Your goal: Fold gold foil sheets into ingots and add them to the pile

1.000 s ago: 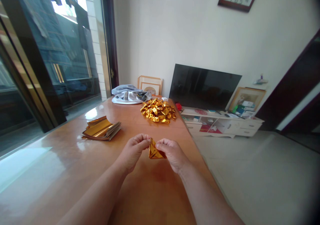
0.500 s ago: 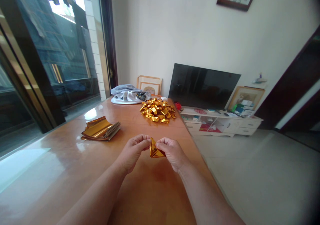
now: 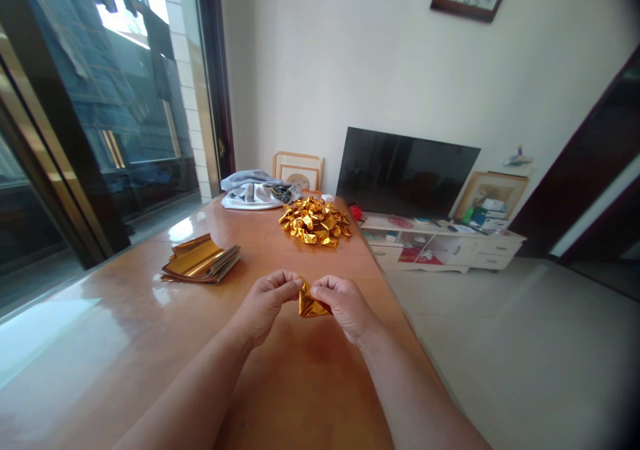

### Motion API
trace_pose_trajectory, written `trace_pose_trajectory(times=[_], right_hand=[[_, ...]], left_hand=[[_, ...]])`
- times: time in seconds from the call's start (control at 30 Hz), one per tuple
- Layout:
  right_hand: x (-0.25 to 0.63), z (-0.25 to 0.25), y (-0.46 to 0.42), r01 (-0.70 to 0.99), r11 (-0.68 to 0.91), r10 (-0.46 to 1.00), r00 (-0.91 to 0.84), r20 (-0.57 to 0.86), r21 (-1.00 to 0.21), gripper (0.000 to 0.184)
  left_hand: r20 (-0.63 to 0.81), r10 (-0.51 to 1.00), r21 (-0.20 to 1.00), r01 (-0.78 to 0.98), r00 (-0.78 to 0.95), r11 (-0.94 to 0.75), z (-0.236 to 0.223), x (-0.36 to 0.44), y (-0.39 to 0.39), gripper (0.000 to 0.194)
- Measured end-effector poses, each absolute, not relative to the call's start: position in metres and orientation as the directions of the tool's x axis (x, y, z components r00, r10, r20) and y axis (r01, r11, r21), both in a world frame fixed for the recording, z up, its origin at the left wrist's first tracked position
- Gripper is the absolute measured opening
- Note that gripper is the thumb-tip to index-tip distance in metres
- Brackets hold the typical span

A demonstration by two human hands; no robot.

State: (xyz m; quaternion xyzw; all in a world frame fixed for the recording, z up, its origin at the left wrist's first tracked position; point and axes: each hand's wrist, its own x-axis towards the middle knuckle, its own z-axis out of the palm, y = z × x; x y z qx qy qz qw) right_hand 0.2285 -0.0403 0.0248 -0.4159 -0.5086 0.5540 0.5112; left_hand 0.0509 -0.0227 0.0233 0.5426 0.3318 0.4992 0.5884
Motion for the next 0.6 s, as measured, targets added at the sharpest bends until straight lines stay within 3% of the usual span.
trace_pose_trajectory(times=[0.6], right_hand=[[0.2294,0.0271,-0.0424,-0.092,0.096,0.985,-0.133,0.107,-0.991,0.026]], left_hand=[[0.188,0.955,0.977,-0.14,0.228,-0.159,0.0218,0.0529,-0.0206,0.026]])
